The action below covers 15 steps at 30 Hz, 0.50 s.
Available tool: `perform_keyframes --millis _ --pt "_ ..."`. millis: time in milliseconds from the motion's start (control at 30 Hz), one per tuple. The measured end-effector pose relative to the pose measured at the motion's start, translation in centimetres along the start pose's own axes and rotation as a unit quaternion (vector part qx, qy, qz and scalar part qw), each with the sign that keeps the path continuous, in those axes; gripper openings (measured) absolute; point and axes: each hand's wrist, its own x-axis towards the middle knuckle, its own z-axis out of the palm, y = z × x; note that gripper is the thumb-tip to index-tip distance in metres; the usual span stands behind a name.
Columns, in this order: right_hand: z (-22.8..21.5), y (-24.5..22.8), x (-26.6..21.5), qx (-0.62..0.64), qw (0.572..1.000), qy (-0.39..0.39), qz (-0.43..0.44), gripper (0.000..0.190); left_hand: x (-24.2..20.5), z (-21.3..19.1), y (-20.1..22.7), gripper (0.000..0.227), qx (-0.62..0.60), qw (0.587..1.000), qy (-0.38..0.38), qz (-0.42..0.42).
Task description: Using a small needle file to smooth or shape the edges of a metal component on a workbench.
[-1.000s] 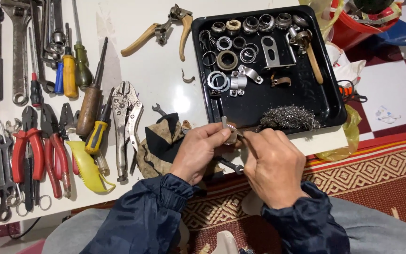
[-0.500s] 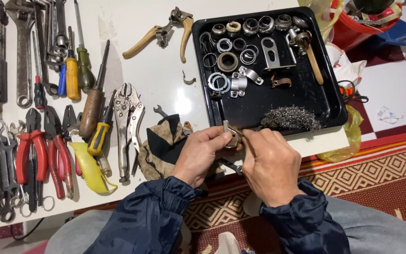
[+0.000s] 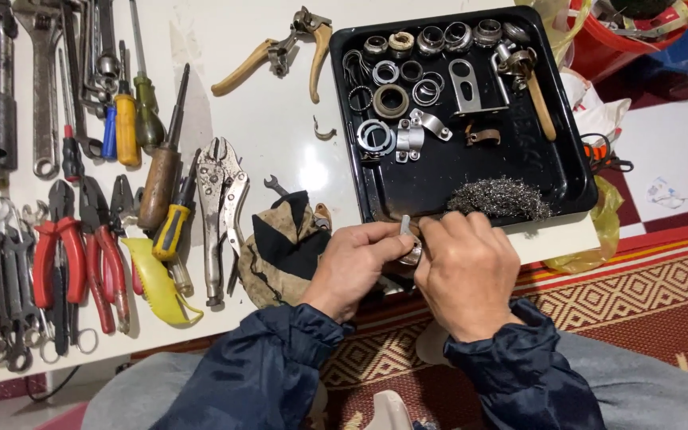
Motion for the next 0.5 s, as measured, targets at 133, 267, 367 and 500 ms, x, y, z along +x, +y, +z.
perform_keyframes --millis 133,267,367,500 --pt "-0.5 0.3 -1.4 0.032 0.999 -0.012 0.028 0.011 0.4 -1.2 0.3 0.018 -0.145 0.989 -0.001 0.003" --pt "-2.1 0.8 -0.3 0.096 0.993 -0.001 0.069 0.008 0.3 -1.1 0.7 0.019 -0.129 0.99 -0.048 -0.026" --pt "-3.1 0.3 0.1 0.136 0.989 -0.004 0.058 0.005 0.1 -1.0 1.2 0.021 -0.128 0.99 -0.047 -0.043" --pt "-3.2 -0.3 0.3 0.142 0.989 0.002 0.04 0.005 0.3 -1.1 0.7 0.018 -0.135 0.989 -0.044 -0.045"
